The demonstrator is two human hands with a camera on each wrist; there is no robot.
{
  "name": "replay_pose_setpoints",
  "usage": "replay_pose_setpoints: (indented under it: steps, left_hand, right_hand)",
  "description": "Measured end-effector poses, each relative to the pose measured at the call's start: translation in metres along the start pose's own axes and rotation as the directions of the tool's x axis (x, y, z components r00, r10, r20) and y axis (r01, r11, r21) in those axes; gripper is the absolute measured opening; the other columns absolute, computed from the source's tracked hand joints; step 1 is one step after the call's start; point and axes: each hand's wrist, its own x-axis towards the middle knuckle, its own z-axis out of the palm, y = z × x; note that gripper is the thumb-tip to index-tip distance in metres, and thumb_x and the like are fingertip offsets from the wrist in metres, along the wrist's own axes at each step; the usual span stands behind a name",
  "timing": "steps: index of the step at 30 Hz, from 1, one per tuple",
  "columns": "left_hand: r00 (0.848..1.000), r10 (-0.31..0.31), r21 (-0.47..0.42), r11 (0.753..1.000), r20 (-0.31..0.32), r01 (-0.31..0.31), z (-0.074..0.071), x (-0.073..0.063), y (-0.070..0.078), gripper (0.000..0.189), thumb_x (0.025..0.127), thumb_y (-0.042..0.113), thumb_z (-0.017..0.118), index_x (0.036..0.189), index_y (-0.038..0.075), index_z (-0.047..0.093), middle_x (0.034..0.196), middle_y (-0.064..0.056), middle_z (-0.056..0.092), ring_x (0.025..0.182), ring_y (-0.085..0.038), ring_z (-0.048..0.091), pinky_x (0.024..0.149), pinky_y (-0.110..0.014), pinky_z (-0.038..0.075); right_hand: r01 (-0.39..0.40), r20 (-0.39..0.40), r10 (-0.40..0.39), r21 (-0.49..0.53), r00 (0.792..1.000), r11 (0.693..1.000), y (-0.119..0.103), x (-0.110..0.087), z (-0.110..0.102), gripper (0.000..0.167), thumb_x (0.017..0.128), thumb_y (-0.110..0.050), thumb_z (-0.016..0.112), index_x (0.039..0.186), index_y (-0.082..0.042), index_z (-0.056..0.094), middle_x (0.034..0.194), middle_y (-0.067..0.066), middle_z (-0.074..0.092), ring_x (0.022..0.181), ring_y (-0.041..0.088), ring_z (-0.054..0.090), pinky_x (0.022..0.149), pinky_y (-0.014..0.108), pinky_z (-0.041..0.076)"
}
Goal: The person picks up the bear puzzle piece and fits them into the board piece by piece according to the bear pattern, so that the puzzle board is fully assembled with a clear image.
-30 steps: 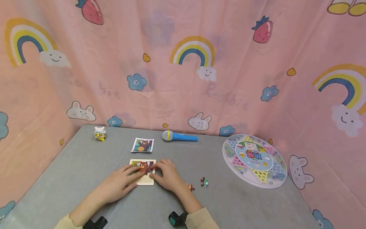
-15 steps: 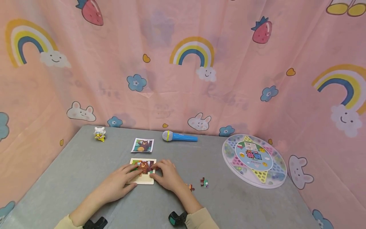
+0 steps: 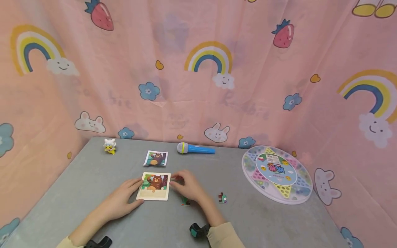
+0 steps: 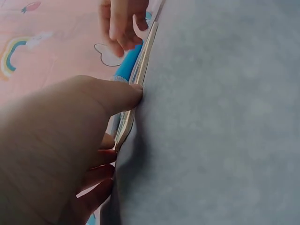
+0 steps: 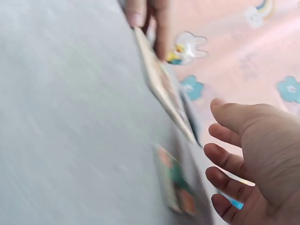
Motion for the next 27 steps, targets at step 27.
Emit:
replay_pose_setpoints:
  steps: [27]
  left_hand:
    - [0.999,0.032,0.039,0.999,-0.034,-0.031,0.005,-0.002,-0.003,0.068,0.097,0.034,0.079,0.15,-0.004,0.057,0.155,-0.019,0.055,0.144,-0.04,0.05,0.116,-0.058,0.044]
  right_hand:
    - [0.14,-0.037,-0.147,-0.147,0.988,0.979,0.025,-0.075,-0.036,0.029,0.093,-0.03,0.085,0.116,-0.013,0.078,0.11,-0.003,0.071,0.099,0.017,0.065,0.085,0.032,0.056]
